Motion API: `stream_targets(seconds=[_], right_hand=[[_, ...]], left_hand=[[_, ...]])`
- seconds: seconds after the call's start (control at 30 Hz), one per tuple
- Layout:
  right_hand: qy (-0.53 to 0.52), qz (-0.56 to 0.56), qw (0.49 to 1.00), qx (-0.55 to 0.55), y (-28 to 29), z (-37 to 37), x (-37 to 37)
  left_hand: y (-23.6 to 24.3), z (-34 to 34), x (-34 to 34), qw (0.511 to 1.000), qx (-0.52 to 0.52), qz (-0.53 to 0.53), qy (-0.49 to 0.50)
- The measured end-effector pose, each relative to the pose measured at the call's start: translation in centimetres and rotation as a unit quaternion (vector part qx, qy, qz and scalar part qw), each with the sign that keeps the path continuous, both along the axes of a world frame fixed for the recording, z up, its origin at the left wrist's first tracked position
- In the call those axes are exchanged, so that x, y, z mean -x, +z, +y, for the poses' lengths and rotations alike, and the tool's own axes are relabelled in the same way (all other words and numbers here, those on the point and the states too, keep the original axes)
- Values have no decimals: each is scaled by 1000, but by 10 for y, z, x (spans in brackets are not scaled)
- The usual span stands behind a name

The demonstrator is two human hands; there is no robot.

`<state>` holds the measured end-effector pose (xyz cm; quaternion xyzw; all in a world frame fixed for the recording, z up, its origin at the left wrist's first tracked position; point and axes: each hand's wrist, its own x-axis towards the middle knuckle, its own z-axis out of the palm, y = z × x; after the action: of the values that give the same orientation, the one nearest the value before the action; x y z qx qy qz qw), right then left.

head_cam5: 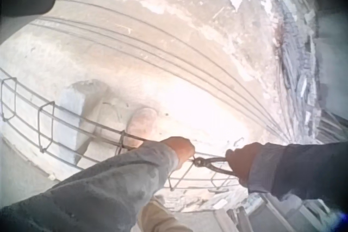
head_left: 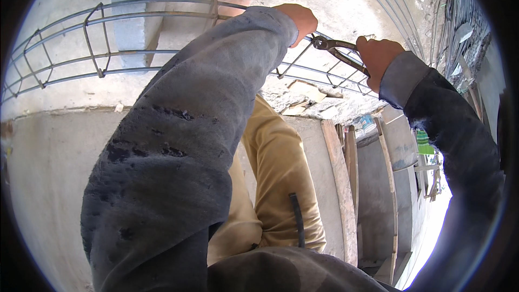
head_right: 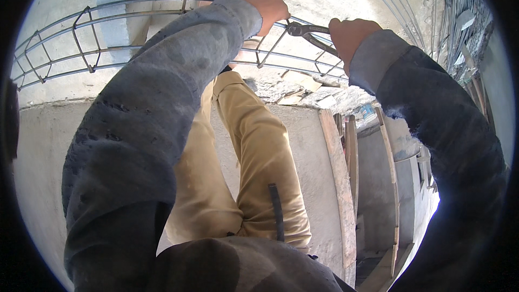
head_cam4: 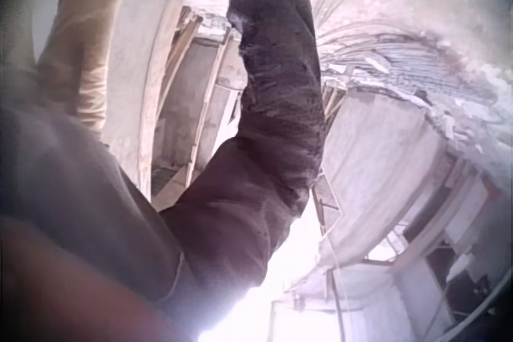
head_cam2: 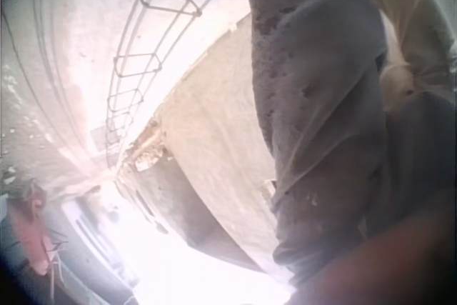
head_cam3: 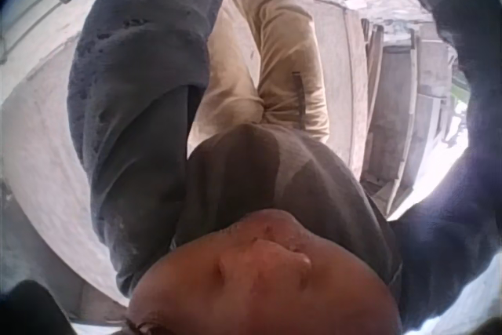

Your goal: The person uses wire and pliers to secure steel rebar rods together, twisting the wire at various intersections and then picking up a bundle of wire.

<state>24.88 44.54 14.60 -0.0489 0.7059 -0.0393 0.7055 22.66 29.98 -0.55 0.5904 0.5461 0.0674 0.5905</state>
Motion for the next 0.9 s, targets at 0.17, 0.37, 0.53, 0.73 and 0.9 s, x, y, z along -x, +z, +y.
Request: stream_targets(seconds=[0.17, 0.37, 0.53, 0.73, 0.9], right_hand=[[-29, -35, 999, 6, 1, -8, -2], [-466, -348, 814, -1, -9, 24, 2], [-722, -384, 575, -13, 0, 24, -15], [-793, -394, 464, -28, 1, 20, -17], [-699, -416, 578, -66, -17, 35, 2]], left_hand=[[-2, -2, 0, 1000, 3, 13, -22], [1, -2, 2, 1000, -13, -2, 12], [-5, -3, -1, 1000, -1, 0, 1], [-4, -4, -4, 999, -38, 13, 17], [7, -6, 5, 998, -59, 7, -25]])
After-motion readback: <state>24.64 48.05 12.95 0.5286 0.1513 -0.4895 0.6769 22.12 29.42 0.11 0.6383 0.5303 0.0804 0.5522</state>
